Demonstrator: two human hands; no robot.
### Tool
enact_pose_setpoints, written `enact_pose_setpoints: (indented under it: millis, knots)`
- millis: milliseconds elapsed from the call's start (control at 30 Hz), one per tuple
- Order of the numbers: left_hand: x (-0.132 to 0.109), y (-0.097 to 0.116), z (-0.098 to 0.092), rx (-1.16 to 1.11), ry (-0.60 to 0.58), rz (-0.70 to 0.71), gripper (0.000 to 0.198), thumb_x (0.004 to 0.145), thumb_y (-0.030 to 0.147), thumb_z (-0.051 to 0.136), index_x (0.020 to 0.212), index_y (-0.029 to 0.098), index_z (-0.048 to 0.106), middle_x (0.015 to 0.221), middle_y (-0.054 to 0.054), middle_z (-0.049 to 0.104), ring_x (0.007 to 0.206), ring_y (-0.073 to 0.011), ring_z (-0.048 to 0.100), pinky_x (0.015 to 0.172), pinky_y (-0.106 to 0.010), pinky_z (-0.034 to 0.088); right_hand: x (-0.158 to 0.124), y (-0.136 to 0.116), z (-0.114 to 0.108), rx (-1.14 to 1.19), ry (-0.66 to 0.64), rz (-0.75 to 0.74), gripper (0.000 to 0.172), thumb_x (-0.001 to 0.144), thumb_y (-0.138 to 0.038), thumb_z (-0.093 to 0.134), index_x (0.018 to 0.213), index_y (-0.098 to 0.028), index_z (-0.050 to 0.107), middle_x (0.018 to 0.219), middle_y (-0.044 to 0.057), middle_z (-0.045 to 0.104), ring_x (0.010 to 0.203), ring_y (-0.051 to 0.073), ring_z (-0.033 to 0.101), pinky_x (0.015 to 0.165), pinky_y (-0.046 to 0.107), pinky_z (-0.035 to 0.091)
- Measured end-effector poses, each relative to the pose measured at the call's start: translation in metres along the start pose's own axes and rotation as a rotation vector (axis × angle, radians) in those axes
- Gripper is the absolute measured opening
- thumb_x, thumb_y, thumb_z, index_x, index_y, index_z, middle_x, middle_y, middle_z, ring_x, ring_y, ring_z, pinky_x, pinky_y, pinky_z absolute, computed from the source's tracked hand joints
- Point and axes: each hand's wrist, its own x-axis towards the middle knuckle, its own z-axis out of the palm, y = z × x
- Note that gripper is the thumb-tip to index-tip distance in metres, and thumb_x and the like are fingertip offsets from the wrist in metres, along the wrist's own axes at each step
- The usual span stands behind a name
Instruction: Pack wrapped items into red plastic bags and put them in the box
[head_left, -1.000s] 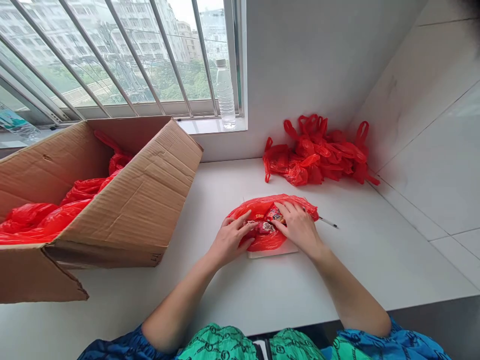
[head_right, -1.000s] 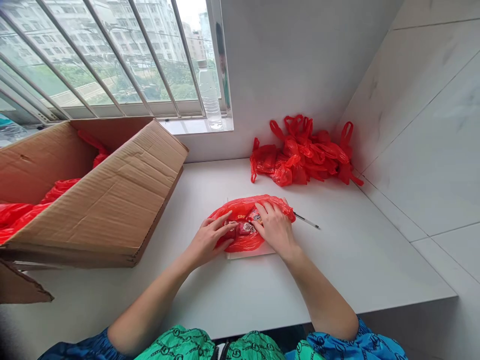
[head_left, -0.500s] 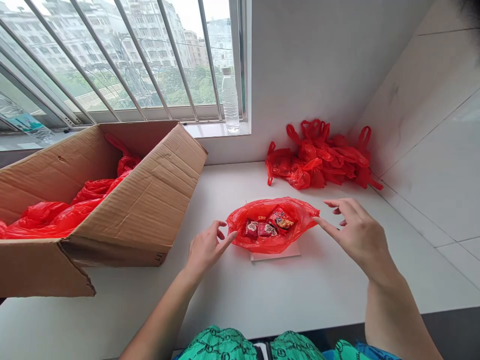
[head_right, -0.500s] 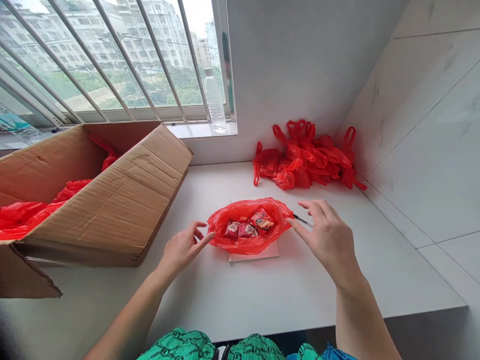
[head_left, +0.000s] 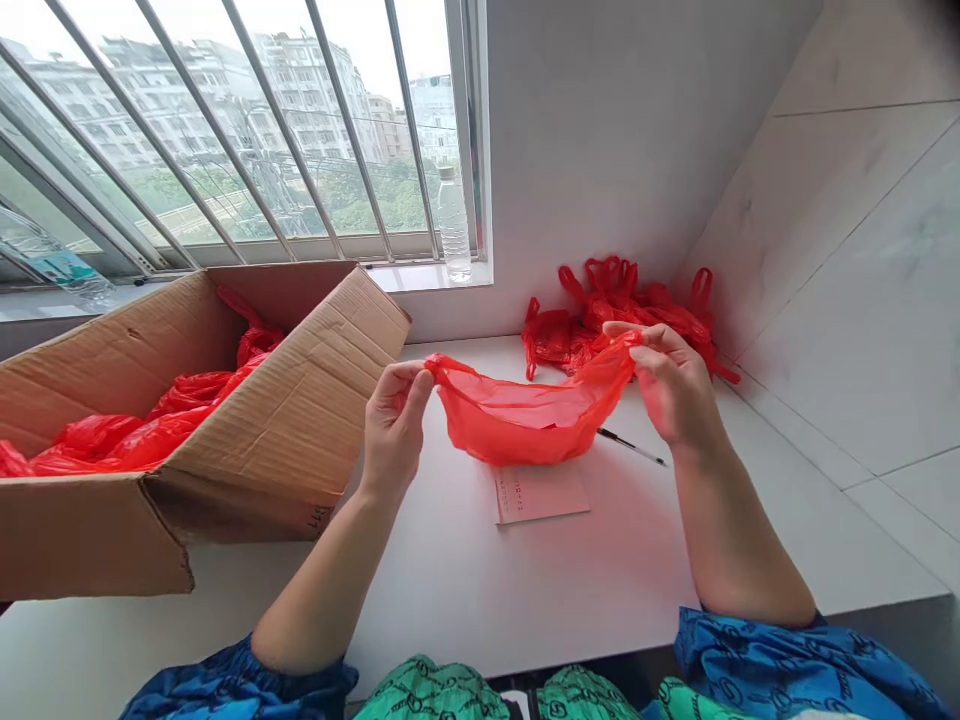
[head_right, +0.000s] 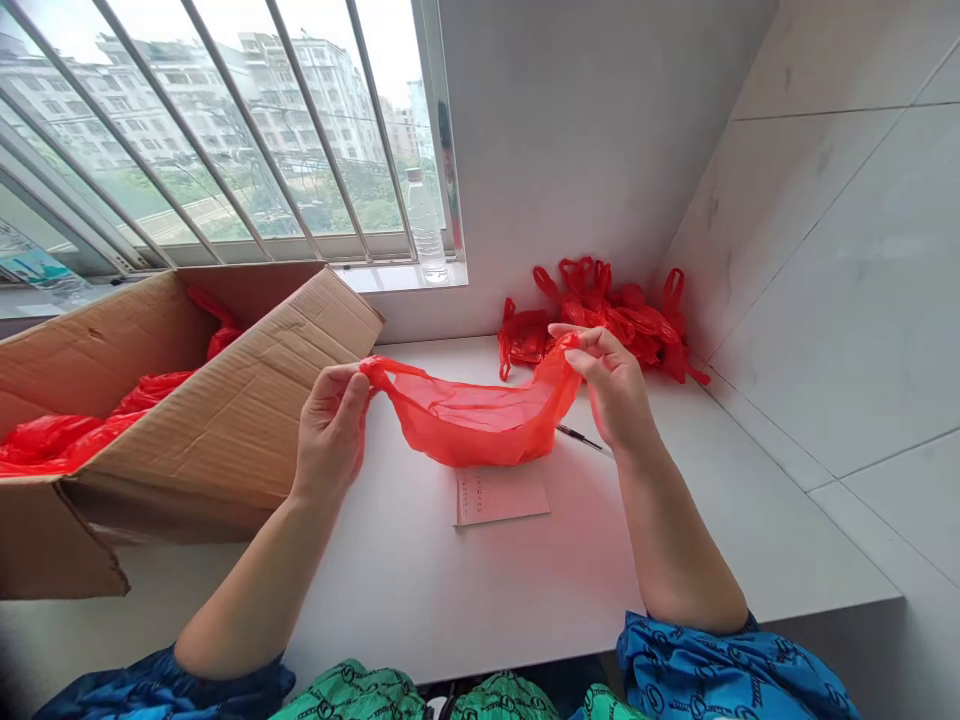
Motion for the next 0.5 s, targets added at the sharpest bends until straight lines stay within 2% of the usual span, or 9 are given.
enact_pose_setpoints:
  millis: [100,200,267,333,400,433,500]
  knots:
    - [0.015,0.013,0.014,-0.145,0.008,0.007,0.022,0.093,0.045,0.061,0.096,0.023,0.059,0.112,-0.004,0.068,0.108,-0.0169,0.063,0.095,-0.031,0.050,0.008,-0.002,0.019,0.167,0.028,0.030,0.025,0.097,-0.038,0.029,0.106,-0.026,0.050,0.121,0.008,0.066,0.115,0.025,0.063,0.089,0.044,0.052]
    - [0.018,0.018,0.028,-0.187,-0.049,-0.032,0.023,0.094,0.047,0.058,0.097,0.024,0.056,0.115,-0.003,0.069,0.114,-0.0190,0.064,0.093,-0.033,0.052,0.004,-0.004,0.038,0.320,0.035,0.040,0.024,0.096,-0.042,0.038,0.107,-0.026,0.051,0.113,0.007,0.066,0.102,0.023,0.067,0.089,0.043,0.053]
    - [0.014,0.018,0.036,-0.190,-0.075,-0.056,0.024,0.095,0.047,0.057,0.097,0.023,0.056,0.109,-0.004,0.070,0.108,-0.0200,0.066,0.089,-0.033,0.053,-0.003,-0.008,0.049,0.330,-0.065,0.047,0.029,0.093,-0.047,0.051,0.114,-0.026,0.053,0.109,0.006,0.066,0.094,0.021,0.068,0.088,0.042,0.054]
    - [0.007,0.018,0.045,-0.155,-0.115,-0.076,0.024,0.095,0.045,0.058,0.097,0.022,0.058,0.102,-0.004,0.070,0.099,-0.0195,0.068,0.084,-0.032,0.054,-0.011,-0.014,0.059,0.249,-0.222,0.052,0.049,0.086,-0.050,0.066,0.127,-0.027,0.052,0.110,0.006,0.066,0.090,0.021,0.066,0.086,0.041,0.055]
    - [0.000,0.018,0.052,-0.054,-0.219,-0.058,0.021,0.094,0.041,0.060,0.093,0.020,0.063,0.100,-0.005,0.068,0.097,-0.0190,0.066,0.085,-0.032,0.054,-0.019,-0.019,0.069,0.164,-0.314,0.007,0.066,0.078,-0.050,0.076,0.134,-0.028,0.051,0.118,0.007,0.064,0.097,0.022,0.064,0.088,0.040,0.053]
    - [-0.003,0.017,0.055,0.019,-0.281,-0.019,0.020,0.094,0.039,0.062,0.090,0.020,0.066,0.101,-0.006,0.067,0.099,-0.0191,0.065,0.088,-0.033,0.053,-0.021,-0.021,0.073,0.148,-0.314,-0.032,0.064,0.078,-0.049,0.078,0.133,-0.028,0.054,0.122,0.007,0.063,0.102,0.022,0.062,0.091,0.039,0.052]
    - [-0.008,0.014,0.059,0.173,-0.351,0.096,0.020,0.094,0.036,0.061,0.088,0.020,0.071,0.105,-0.007,0.063,0.104,-0.0197,0.061,0.096,-0.034,0.049,-0.025,-0.021,0.081,0.175,-0.261,-0.077,0.045,0.085,-0.048,0.071,0.123,-0.027,0.063,0.121,0.006,0.063,0.101,0.021,0.062,0.089,0.037,0.052]
